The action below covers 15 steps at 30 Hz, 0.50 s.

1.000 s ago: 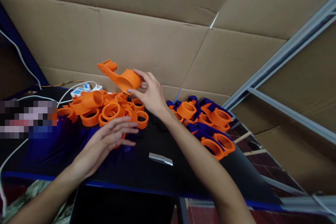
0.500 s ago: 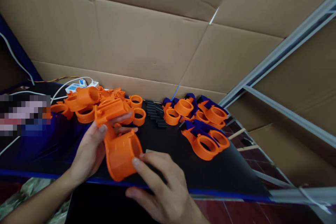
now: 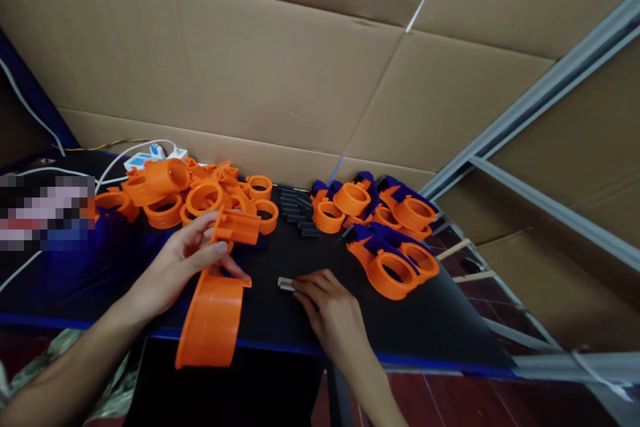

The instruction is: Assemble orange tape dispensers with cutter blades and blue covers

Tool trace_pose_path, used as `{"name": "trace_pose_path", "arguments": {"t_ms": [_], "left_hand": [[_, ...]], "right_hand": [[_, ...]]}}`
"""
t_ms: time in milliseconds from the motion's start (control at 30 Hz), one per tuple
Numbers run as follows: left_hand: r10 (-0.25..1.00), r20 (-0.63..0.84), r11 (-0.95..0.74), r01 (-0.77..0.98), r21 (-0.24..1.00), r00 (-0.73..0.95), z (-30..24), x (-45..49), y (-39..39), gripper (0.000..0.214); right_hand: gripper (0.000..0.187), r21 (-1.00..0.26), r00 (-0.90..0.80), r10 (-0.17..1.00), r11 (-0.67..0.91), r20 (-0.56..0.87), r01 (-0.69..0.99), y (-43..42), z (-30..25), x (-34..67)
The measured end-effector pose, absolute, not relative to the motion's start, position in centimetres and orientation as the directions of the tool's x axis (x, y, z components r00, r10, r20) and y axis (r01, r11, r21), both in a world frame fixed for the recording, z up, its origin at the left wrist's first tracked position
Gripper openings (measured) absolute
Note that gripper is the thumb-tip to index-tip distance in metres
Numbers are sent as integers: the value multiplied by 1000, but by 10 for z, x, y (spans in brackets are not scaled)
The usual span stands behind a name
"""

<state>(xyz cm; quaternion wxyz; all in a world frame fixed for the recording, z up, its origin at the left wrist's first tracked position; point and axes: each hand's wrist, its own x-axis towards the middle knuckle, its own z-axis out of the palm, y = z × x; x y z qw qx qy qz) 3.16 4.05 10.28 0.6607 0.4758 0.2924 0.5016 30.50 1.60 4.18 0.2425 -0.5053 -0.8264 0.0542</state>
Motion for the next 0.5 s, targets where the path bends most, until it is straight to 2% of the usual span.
{"name": "trace_pose_path", "arguments": {"t_ms": [167,367,500], "left_hand": [[930,98,34,-346,938,355,102,31,41,35],[903,94,50,-321,946,419,98,30,45,37],[860,57,103,-281,954,507,96,40,40,40]], "right_hand": [[18,-452,-317,891,441,325,775,20,45,308],[19,-681,-130,903,398,410,615,24,87,303],[13,-697,-138,877,454,461,555,25,122,286]]}}
